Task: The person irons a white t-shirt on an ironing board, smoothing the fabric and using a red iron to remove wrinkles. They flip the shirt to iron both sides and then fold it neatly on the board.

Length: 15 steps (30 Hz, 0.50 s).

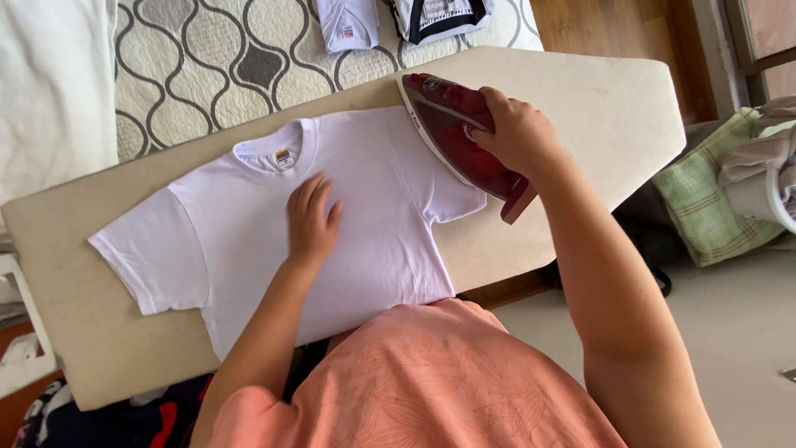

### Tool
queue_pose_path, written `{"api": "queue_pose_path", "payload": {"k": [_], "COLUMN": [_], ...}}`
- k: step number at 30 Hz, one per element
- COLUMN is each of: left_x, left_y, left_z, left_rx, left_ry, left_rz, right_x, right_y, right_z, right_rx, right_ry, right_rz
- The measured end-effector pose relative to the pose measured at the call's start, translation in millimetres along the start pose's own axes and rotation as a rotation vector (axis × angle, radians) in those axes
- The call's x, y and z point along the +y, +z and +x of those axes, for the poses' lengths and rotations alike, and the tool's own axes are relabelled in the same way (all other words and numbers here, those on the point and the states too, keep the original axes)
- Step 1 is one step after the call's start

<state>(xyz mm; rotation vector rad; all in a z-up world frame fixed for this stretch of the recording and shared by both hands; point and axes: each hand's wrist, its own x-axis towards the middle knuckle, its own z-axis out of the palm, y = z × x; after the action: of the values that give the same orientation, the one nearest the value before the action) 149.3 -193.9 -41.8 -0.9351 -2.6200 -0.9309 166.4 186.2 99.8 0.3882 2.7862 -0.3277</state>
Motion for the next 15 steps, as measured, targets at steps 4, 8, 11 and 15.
{"api": "queue_pose_path", "payload": {"k": [4, 8, 11, 15], "left_x": [-11.5, -31.8, -44.0, -48.2], "left_y": [-65.2, -107.6, -111.1, -103.6], "left_z": [-123.8, -215.4, -256.7, -255.3], "left_rx": [-0.16, -0.113, -0.05, -0.029], "left_ry": [-0.226, -0.374, -0.466, -0.489], "left_rz": [0.251, 0.583, 0.696, 0.735], "right_x": [-10.5, -12.9, -8.0, 2.2], "right_y": [-26.2, -45.6, -34.5, -5.7], "right_z": [-31.7, -64.9, -66.5, -39.9], "right_rx": [-0.141, -0.294, -0.243, -0.112], "right_ry": [-0.017, -0.005, -0.011, -0.016], "right_rz": [0.148, 0.089, -0.016, 0.0]}}
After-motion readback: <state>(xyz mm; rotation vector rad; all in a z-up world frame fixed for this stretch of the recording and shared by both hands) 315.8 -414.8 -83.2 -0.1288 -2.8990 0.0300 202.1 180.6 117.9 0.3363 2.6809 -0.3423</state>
